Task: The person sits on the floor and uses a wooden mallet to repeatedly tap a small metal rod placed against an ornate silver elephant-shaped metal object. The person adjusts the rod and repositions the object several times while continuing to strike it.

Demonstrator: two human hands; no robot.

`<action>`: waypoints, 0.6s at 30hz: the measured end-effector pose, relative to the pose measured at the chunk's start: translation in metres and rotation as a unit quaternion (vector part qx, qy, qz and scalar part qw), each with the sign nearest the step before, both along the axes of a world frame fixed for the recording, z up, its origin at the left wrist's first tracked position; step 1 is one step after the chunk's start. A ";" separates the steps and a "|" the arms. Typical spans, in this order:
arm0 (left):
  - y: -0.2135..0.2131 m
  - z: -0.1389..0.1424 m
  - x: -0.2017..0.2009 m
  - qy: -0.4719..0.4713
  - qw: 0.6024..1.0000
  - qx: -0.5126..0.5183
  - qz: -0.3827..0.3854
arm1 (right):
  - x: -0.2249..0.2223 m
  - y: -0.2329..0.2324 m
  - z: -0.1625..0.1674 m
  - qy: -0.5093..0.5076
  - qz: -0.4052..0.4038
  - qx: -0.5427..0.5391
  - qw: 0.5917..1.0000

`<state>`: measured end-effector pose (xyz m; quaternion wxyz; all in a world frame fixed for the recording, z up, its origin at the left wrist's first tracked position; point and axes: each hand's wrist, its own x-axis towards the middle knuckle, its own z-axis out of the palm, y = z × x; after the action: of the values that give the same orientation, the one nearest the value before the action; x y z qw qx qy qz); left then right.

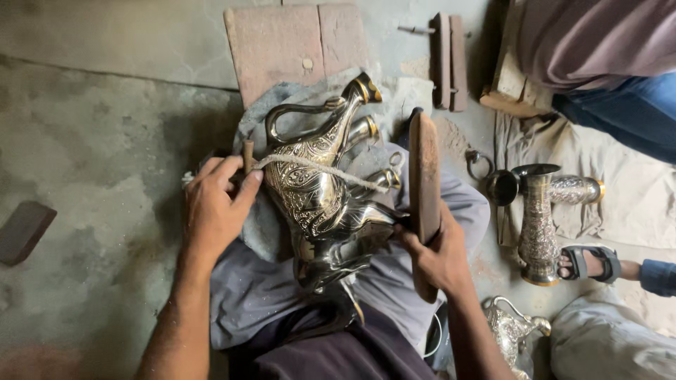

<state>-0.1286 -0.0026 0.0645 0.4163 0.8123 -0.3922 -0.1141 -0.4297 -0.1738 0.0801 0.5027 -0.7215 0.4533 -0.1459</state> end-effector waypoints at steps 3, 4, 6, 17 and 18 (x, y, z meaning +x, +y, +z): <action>-0.001 0.002 0.000 -0.028 1.000 -0.005 0.014 | -0.018 0.016 -0.001 -0.004 0.006 -0.029 1.000; -0.005 0.002 -0.001 -0.055 0.998 -0.016 0.019 | -0.023 0.021 -0.002 -0.002 0.003 -0.035 0.999; -0.015 0.001 -0.004 -0.096 0.995 -0.033 0.024 | -0.032 0.032 -0.004 0.005 -0.001 -0.042 0.999; 0.038 0.013 -0.024 0.033 0.987 0.014 -0.154 | -0.028 0.034 -0.014 -0.010 -0.010 -0.080 0.997; 0.051 0.012 -0.030 0.039 0.980 0.050 -0.190 | -0.027 0.034 -0.014 -0.017 -0.008 -0.068 0.998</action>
<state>-0.1584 0.0487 0.0762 0.3613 0.7376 -0.5165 -0.2422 -0.4569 -0.1399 0.0663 0.4592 -0.7474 0.4398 -0.1927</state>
